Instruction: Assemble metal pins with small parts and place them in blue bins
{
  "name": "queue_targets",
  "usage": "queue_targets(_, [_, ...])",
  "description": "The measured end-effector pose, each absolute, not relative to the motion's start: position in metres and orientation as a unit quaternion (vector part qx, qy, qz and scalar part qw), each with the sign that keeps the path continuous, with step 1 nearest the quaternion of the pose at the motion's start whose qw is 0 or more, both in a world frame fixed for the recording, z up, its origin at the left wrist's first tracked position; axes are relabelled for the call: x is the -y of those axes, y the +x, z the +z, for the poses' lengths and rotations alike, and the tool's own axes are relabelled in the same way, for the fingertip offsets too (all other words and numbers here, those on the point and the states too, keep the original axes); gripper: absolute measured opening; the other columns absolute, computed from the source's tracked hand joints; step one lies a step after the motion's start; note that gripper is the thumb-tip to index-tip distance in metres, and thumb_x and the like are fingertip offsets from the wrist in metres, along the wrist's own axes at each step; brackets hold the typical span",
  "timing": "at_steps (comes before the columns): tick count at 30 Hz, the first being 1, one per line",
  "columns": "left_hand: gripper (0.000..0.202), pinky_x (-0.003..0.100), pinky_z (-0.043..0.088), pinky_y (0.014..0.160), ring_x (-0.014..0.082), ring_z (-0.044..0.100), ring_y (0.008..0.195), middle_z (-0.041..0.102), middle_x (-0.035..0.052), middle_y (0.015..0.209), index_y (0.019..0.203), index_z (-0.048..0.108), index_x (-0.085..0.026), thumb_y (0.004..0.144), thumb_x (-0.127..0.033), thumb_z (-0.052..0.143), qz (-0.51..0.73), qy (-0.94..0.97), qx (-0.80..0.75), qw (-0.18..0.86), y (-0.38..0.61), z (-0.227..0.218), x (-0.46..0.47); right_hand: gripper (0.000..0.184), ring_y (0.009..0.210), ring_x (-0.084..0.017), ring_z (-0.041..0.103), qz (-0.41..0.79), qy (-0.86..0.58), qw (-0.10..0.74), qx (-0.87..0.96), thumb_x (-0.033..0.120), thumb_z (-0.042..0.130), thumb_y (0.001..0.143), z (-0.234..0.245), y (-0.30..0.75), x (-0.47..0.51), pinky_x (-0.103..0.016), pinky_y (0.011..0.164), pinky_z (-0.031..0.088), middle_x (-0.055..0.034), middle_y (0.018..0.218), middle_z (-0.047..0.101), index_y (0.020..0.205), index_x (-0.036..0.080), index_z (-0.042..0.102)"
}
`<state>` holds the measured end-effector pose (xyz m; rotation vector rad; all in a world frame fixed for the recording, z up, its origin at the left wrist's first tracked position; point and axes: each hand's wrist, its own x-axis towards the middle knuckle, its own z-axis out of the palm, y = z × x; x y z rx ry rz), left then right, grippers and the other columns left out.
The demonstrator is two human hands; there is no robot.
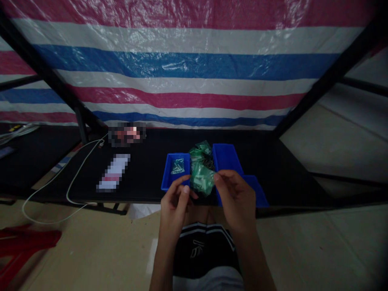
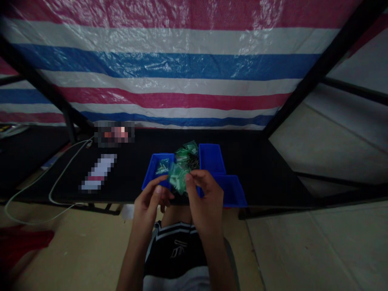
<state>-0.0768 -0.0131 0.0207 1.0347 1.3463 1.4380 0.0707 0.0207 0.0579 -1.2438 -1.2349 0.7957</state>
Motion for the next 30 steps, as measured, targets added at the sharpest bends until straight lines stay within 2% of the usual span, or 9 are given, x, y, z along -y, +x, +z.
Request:
queue_targets(6, [0.036, 0.022, 0.039, 0.050, 0.0098, 0.048, 0.051, 0.051, -0.0034, 0.054, 0.082, 0.077, -0.016, 0.090, -0.050, 0.076, 0.560, 0.428, -0.538, 0.462, -0.075, 0.023, 0.016, 0.026, 0.063, -0.017, 0.066, 0.413, -0.530, 0.578, 0.463, 0.047, 0.077, 0.088, 0.034, 0.074, 0.004, -0.025, 0.056, 0.052, -0.0011, 0.071, 0.072, 0.084, 0.022, 0.074])
queue_targets(9, [0.033, 0.022, 0.039, 0.049, 0.0097, 0.046, 0.049, 0.054, -0.0034, 0.053, 0.092, 0.080, -0.015, 0.090, -0.047, 0.076, 0.565, 0.420, -0.532, 0.471, -0.074, 0.023, 0.016, 0.027, 0.064, -0.015, 0.061, 0.394, -0.547, 0.577, 0.461, 0.047, 0.078, 0.088, 0.031, 0.079, 0.008, -0.024, 0.057, 0.049, -0.0003, 0.070, 0.067, 0.083, 0.021, 0.074])
queue_targets(14, [0.034, 0.028, 0.053, 0.064, 0.0169, 0.065, 0.066, 0.075, 0.0062, 0.077, 0.107, 0.080, -0.015, 0.097, -0.044, 0.066, 0.595, 0.412, -0.469, 0.507, -0.069, 0.024, 0.017, 0.043, 0.055, -0.013, 0.053, 0.545, -0.450, 0.573, 0.416, 0.057, 0.051, 0.104, 0.025, 0.079, 0.010, -0.025, 0.053, 0.046, 0.0013, 0.064, 0.061, 0.101, 0.021, 0.074])
queue_targets(18, [0.032, 0.029, 0.057, 0.075, 0.0215, 0.072, 0.085, 0.078, 0.0091, 0.093, 0.099, 0.079, -0.018, 0.097, -0.046, 0.065, 0.603, 0.427, -0.482, 0.471, -0.067, 0.028, 0.018, 0.020, 0.068, -0.014, 0.064, 0.505, -0.444, 0.575, 0.466, 0.042, 0.074, 0.093, 0.020, 0.073, 0.008, -0.024, 0.061, 0.052, -0.0001, 0.077, 0.069, 0.094, 0.022, 0.072])
queue_targets(20, [0.034, 0.028, 0.058, 0.078, 0.0204, 0.072, 0.088, 0.076, 0.0061, 0.094, 0.119, 0.075, -0.022, 0.092, -0.041, 0.075, 0.609, 0.418, -0.509, 0.442, -0.066, 0.029, 0.018, 0.025, 0.075, -0.015, 0.068, 0.483, -0.438, 0.587, 0.479, 0.036, 0.077, 0.091, 0.020, 0.069, 0.007, -0.025, 0.068, 0.056, 0.0005, 0.083, 0.071, 0.113, 0.025, 0.071])
queue_targets(23, [0.068, 0.029, 0.059, 0.084, 0.0183, 0.071, 0.086, 0.073, 0.0019, 0.091, 0.151, 0.055, -0.028, 0.089, -0.039, 0.081, 0.652, 0.377, -0.473, 0.456, -0.066, 0.026, 0.016, 0.047, 0.077, -0.016, 0.071, 0.466, -0.438, 0.601, 0.480, 0.033, 0.075, 0.093, 0.017, 0.065, 0.007, -0.029, 0.076, 0.060, 0.0006, 0.087, 0.074, 0.137, 0.027, 0.063])
queue_targets(25, [0.057, 0.029, 0.058, 0.086, 0.0175, 0.071, 0.087, 0.073, 0.0026, 0.092, 0.142, 0.064, -0.026, 0.089, -0.039, 0.081, 0.659, 0.363, -0.448, 0.482, -0.068, 0.021, 0.015, 0.038, 0.082, -0.017, 0.073, 0.458, -0.451, 0.594, 0.483, 0.033, 0.076, 0.093, 0.014, 0.064, 0.006, -0.030, 0.081, 0.060, -0.0012, 0.092, 0.076, 0.130, 0.026, 0.069])
queue_targets(27, [0.032, 0.027, 0.056, 0.085, 0.0169, 0.070, 0.089, 0.073, 0.0041, 0.094, 0.118, 0.076, -0.022, 0.090, -0.037, 0.081, 0.653, 0.365, -0.456, 0.482, -0.071, 0.015, 0.014, 0.024, 0.086, -0.018, 0.074, 0.458, -0.458, 0.588, 0.485, 0.033, 0.077, 0.092, 0.011, 0.064, 0.005, -0.031, 0.083, 0.060, -0.0023, 0.094, 0.077, 0.115, 0.025, 0.076])
queue_targets(30, [0.015, 0.025, 0.053, 0.084, 0.0174, 0.066, 0.096, 0.070, 0.0051, 0.102, 0.100, 0.081, -0.021, 0.089, -0.032, 0.082, 0.650, 0.409, -0.492, 0.410, -0.075, 0.013, 0.015, 0.011, 0.088, -0.019, 0.073, 0.454, -0.448, 0.599, 0.484, 0.033, 0.078, 0.091, 0.009, 0.067, 0.003, -0.032, 0.084, 0.059, -0.0025, 0.093, 0.077, 0.098, 0.024, 0.078])
